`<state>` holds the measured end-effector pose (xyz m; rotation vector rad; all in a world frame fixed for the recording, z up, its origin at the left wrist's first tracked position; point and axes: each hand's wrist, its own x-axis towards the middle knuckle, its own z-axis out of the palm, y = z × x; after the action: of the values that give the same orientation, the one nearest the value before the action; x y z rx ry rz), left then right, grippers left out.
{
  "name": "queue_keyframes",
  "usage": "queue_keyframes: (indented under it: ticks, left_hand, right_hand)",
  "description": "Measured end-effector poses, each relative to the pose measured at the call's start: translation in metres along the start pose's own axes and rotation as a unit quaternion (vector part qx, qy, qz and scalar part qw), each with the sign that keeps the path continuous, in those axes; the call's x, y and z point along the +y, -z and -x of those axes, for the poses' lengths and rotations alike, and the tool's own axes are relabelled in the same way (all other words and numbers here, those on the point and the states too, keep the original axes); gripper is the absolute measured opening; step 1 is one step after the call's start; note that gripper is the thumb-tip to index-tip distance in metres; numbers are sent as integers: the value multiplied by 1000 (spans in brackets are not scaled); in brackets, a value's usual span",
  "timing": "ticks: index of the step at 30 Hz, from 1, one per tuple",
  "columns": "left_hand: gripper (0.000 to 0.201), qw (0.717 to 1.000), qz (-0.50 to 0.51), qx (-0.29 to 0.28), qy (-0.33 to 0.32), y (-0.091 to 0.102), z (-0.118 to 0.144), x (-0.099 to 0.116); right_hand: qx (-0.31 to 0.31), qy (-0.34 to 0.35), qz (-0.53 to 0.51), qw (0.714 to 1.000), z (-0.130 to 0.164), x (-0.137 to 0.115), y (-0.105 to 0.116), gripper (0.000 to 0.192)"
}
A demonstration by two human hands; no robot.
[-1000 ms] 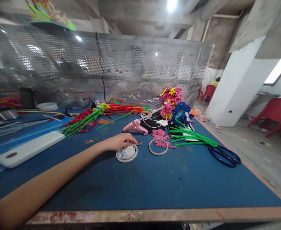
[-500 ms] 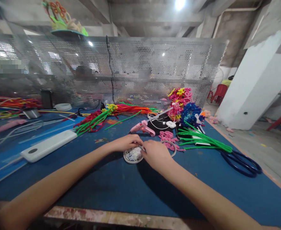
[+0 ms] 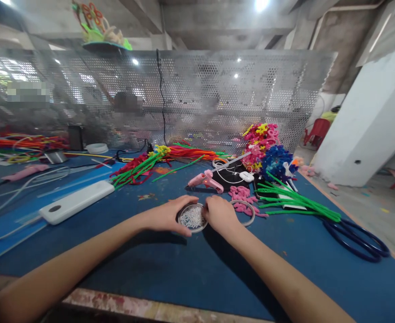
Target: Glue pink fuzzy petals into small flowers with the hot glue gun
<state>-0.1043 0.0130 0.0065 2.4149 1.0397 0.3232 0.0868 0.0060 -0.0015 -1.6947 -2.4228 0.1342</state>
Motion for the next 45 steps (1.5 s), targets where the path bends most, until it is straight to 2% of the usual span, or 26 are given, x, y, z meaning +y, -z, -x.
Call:
queue_keyframes:
  ticks: [2,4,6,12,19,26,31,37,43,45]
  left_hand:
    - [94,999,16,38,4,-10,5,0]
    - [96,997,29,71,17,-19,6,0]
    - [94,995,36,82,36,-24,3,2]
    - [95,991,69,97,60,-18,0,4]
    - [96,989,83,103,60,-16,-2,-7]
    - [96,989,99,94,56,-17,-6,-12]
    - [99,990,94,89,57,-17,-7,-7]
    - [99,992,87,58,71,-14,-5,1]
    - [79,999,-11,-14,49,0,0,5]
    - [77,998,-34,-19,42,-1,1,7]
  right_hand:
    - [-3,4,-3,1000,-2,1,-1,17]
    - [-5,3,-4,1000,-4,2,-3,19]
    - [-5,-1,-1,1000,-6,3,-6,22]
    - [3,-17,-7,1000,-9,5,-10,23]
    - [23,-21,-40,999,-14,7,-10,22]
    - [28,-23,-55,998,-17,9,-10,18]
    - [25,-29,-57,998,-14,11,-8,17]
    - [27,-30,-61,997,-4,12,-10,17]
    - [17,-30,-58,998,0,-1,-12,20]
    - [13,-34,-58,998,-1,-5,-12,20]
